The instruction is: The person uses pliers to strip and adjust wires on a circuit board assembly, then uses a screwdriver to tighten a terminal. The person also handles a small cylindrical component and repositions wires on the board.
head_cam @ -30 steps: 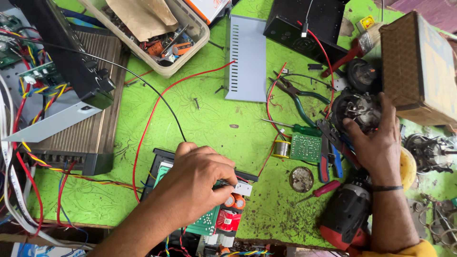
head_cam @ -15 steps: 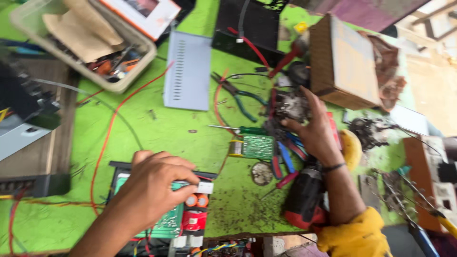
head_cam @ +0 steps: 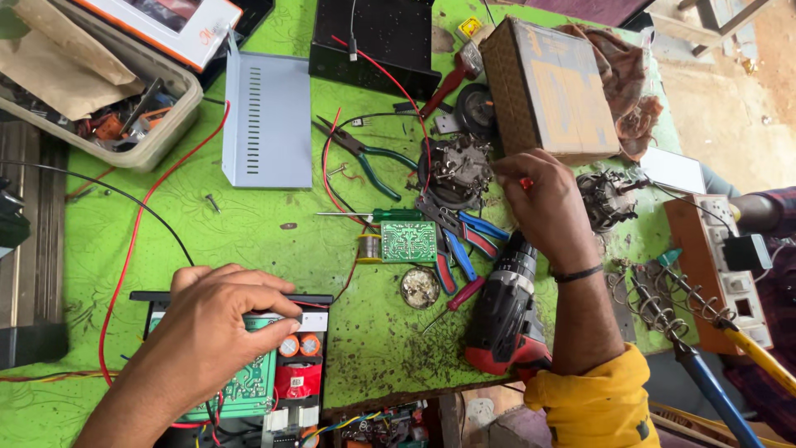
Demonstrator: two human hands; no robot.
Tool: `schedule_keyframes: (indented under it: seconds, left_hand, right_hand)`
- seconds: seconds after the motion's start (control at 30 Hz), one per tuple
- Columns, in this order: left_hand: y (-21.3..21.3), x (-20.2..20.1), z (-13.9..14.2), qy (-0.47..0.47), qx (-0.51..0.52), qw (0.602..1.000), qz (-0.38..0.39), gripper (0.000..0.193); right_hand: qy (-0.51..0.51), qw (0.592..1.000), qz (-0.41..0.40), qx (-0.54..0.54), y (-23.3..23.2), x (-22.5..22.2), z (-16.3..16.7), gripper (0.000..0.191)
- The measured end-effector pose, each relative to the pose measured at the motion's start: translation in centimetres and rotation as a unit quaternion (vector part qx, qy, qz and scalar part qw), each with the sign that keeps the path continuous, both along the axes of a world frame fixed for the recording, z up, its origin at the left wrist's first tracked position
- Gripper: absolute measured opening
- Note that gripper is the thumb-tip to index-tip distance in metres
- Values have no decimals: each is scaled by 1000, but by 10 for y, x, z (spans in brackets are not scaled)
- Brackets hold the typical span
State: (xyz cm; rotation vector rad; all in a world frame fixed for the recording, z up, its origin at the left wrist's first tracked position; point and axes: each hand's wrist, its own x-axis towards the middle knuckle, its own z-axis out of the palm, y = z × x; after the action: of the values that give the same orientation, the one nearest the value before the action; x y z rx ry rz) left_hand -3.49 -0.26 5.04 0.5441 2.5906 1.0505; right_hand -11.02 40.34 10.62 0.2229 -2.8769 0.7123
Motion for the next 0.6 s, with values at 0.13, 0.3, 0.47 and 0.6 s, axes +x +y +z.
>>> schedule_keyframes:
  seconds: [0.13, 0.3, 0.47, 0.6]
  left_hand:
    - [0, -1, 1, -5, -13, 1000, 3, 19]
    - [1, -1, 3, -10, -8, 1000, 7, 19]
    - [2, -2, 5, -9, -9, 1000, 6, 19]
    - [2, -2, 5, -10, -11, 1000, 6, 19]
  right_hand:
    - [27, 999, 29, 29, -8, -2, 2, 17]
    - [-17, 999, -2, 52, -11, -2, 5, 24]
    - [-48, 996, -31, 62, -17, -4, -4, 46]
    - [-29, 999, -18, -2, -14, -9, -14, 41]
